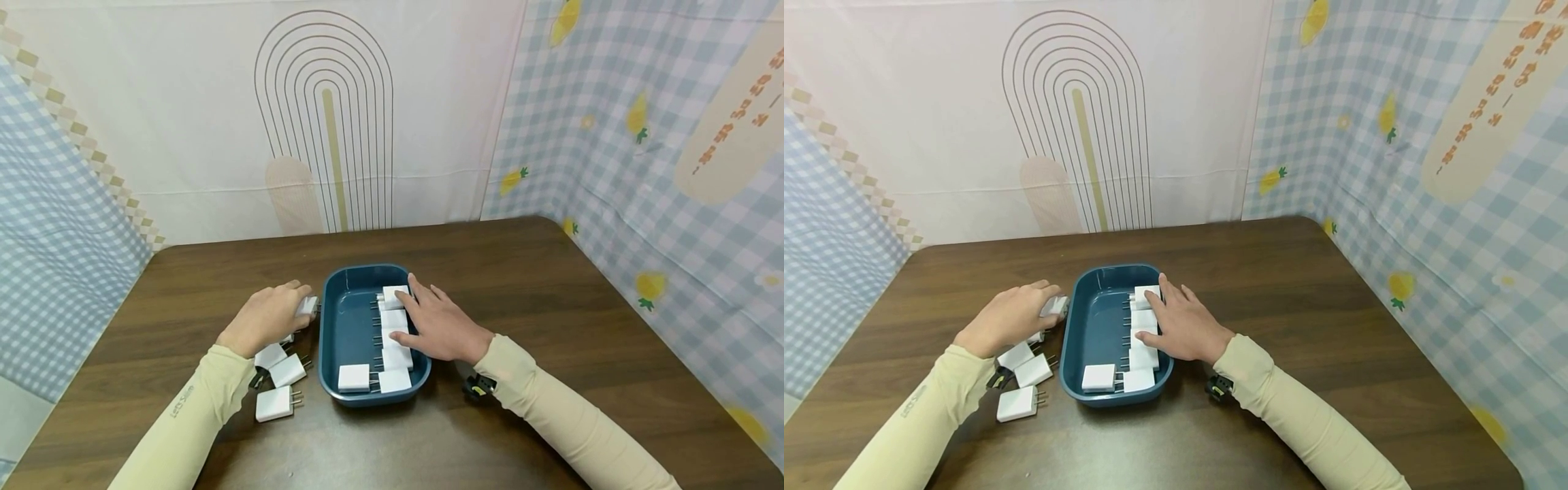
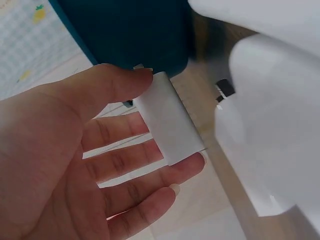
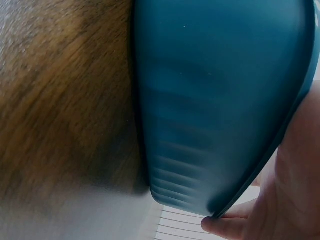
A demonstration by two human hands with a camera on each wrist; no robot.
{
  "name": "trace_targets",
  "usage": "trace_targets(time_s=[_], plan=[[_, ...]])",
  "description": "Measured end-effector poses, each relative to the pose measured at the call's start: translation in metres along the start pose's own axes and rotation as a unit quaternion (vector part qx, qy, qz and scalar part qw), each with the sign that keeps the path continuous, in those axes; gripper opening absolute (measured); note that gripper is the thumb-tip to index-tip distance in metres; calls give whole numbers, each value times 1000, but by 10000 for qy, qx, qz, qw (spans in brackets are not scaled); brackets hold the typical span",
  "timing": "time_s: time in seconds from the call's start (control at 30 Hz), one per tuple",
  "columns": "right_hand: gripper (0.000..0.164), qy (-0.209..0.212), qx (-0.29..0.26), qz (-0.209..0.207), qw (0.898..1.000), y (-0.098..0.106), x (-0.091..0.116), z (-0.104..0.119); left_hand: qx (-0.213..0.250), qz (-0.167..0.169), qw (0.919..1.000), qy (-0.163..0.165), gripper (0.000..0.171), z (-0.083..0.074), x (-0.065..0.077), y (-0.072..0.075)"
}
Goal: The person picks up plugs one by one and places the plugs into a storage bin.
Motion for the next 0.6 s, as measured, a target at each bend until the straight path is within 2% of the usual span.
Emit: trace_targets(time_s=[0.27,0.6], plan=[[83,46,2,-52,10000,2,0,2,-264,-506,9983,-145,30,-5,2,12],[83,46,13,-41,10000,1,1,2,-322,-490,9982,-103,31,-4,3,16]])
Point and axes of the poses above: each hand's wrist, its own x-axis away from the middle knuckle, its own y-axis out of the back of the hand, z = x × y, the point moved 6 cm from there along -x, towards the middle knuckle, and after that the axes turned 6 degrees about x, right-handed, at the moved point
